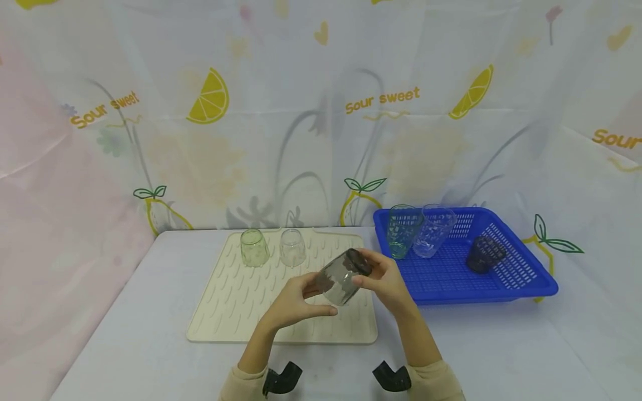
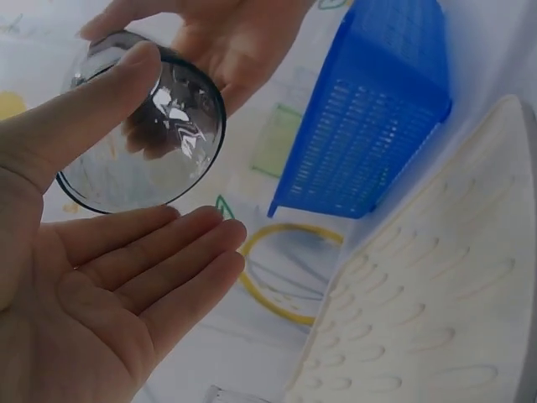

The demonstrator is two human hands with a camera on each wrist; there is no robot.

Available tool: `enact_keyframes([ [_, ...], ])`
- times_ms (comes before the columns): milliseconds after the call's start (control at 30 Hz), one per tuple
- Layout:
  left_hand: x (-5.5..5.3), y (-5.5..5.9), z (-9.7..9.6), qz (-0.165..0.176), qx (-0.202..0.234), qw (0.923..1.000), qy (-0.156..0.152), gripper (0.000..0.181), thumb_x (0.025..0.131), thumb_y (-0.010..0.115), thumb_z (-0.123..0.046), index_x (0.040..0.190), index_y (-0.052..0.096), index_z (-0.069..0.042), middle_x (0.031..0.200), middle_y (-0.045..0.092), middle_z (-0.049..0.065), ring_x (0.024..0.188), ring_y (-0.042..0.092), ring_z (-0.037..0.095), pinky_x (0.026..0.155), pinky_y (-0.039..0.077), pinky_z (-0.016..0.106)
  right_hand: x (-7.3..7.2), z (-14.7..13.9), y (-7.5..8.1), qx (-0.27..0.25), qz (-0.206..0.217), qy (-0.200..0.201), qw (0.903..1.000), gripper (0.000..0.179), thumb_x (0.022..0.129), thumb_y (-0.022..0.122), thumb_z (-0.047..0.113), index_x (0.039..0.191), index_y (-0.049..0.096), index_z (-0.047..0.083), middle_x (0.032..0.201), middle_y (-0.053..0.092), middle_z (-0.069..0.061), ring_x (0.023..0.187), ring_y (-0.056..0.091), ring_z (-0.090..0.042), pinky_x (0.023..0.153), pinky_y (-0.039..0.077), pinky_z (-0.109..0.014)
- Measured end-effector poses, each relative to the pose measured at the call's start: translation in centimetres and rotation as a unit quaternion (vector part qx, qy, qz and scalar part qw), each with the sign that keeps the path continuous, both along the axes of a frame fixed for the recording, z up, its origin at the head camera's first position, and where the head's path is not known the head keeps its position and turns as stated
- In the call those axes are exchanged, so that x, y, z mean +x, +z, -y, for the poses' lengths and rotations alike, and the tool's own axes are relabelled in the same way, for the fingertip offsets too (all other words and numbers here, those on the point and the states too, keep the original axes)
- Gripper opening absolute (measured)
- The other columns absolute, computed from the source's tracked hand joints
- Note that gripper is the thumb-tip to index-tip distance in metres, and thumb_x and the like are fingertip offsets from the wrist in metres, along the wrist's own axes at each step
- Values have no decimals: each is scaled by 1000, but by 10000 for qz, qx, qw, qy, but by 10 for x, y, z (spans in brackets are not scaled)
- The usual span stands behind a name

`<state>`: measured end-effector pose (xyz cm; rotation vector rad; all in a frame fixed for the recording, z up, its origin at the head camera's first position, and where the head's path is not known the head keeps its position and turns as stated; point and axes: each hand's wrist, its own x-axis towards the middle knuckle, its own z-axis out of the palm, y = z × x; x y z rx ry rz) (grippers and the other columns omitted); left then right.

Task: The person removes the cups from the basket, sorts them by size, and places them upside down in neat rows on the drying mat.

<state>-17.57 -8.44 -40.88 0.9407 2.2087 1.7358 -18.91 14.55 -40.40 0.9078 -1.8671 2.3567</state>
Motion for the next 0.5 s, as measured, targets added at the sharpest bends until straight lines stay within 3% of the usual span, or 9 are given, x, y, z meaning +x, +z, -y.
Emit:
enact_keyframes([
  [133, 3, -4, 5, 45, -174, 9998, 132, 57, 79, 77, -15, 123, 52, 11, 121, 58, 26, 112, 58, 36, 96, 49, 35, -9, 3, 6, 506, 391, -870, 9942, 57, 78, 73, 1, 128, 48, -12, 116, 61, -6, 101, 60, -10, 85, 52, -21],
  [233, 5, -8, 9, 17, -138, 9998, 140, 55, 79, 76, -15, 123, 54, 10, 121, 59, 24, 111, 60, 34, 95, 50, 34, -19, 4, 8, 919, 599, -1272, 9858, 58, 77, 71, -2, 130, 47, -11, 121, 58, -17, 103, 59, -7, 88, 50, -21],
  [400, 9, -14, 16, -24, -3, 9996, 291, 51, 80, 76, -13, 121, 56, 9, 118, 61, 25, 109, 61, 34, 95, 50, 34, -36, 8, 4, 1171, 555, -1221, 9840, 57, 78, 73, -1, 130, 50, -5, 125, 55, -23, 106, 59, -11, 91, 51, -24],
  [500, 14, -18, 23, 25, 24, 9988, 486, 53, 80, 76, -14, 122, 55, 9, 117, 61, 26, 108, 61, 35, 95, 50, 35, -46, 12, 1, 1339, 442, -1157, 9832, 55, 79, 73, 0, 129, 51, -4, 125, 56, -23, 109, 59, -20, 91, 52, -26],
])
